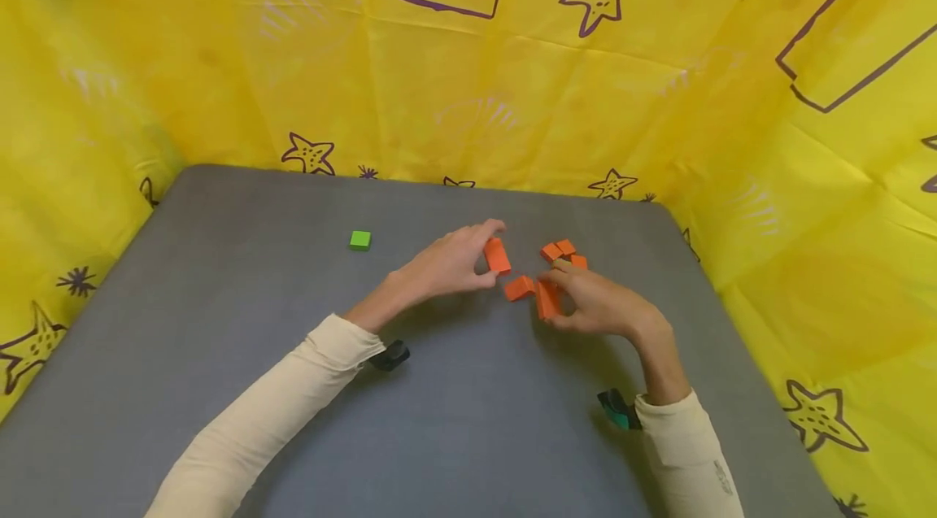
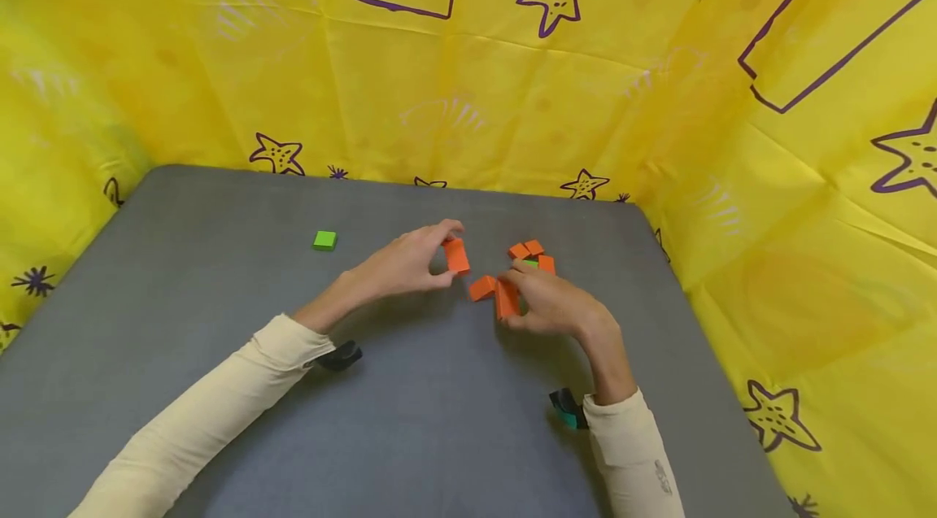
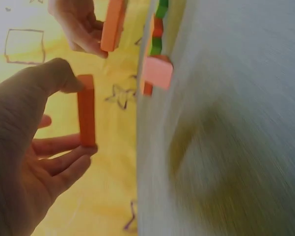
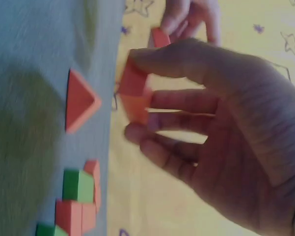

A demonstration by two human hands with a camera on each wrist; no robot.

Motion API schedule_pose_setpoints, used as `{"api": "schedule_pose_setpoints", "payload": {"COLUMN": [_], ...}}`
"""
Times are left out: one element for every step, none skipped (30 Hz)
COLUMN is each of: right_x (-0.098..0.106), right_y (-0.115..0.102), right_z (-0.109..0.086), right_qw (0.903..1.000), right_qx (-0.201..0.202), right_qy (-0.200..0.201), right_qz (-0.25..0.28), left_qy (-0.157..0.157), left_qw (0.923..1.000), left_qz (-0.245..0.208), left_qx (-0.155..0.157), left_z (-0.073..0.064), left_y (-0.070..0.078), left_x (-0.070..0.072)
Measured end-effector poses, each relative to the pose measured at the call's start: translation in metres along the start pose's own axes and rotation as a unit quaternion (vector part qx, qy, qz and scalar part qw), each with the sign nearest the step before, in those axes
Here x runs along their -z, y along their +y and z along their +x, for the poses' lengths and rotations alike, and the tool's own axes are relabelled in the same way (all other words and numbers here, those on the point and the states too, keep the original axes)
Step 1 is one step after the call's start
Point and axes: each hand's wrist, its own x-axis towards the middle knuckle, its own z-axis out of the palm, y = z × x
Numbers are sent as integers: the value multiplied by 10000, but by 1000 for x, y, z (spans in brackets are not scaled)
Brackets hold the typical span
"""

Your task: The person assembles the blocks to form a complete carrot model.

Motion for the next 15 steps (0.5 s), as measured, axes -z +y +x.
{"api": "schedule_pose_setpoints", "payload": {"right_x": [0, 0, 0, -1, -2, -3, -5, -6, -8, -10, -14, -17, -21, -25, -30], "right_y": [-3, -8, -12, -15, -19, -23, -26, -30, -34, -37, -41, -44, -47, -51, -54], "right_z": [4, 8, 13, 17, 23, 29, 35, 40, 46, 52, 59, 65, 71, 77, 83], "right_qw": [9999, 9997, 9994, 9989, 9984, 9977, 9973, 9970, 9964, 9956, 9946, 9934, 9921, 9906, 9892], "right_qx": [138, 238, 349, 461, 560, 670, 732, 773, 843, 922, 1000, 1086, 1170, 1258, 1331], "right_qy": [47, 65, 71, 73, 57, 30, -5, -64, -106, -150, -209, -264, -323, -392, -454], "right_qz": [-30, -22, -8, -1, 4, 10, 5, 1, -36, -94, -184, -246, -309, -364, -415], "left_qy": [-16, -41, -65, -105, -153, -208, -274, -347, -421, -494, -560, -624, -682, -735, -778], "left_qw": [10000, 10000, 10000, 9999, 9998, 9997, 9996, 9993, 9990, 9987, 9983, 9978, 9974, 9969, 9965], "left_qz": [-7, 11, 28, 52, 64, 80, 105, 118, 107, 94, 63, 45, 9, -30, -48], "left_qx": [34, 50, 59, 60, 55, 52, 56, 65, 87, 117, 151, 198, 237, 269, 294], "left_z": [-11, -22, -33, -43, -52, -61, -69, -76, -83, -89, -95, -100, -105, -110, -114], "left_y": [-4, -8, -12, -16, -19, -22, -25, -28, -31, -33, -35, -37, -38, -39, -40], "left_x": [5, 10, 14, 17, 20, 22, 24, 25, 26, 27, 27, 27, 27, 27, 27]}}
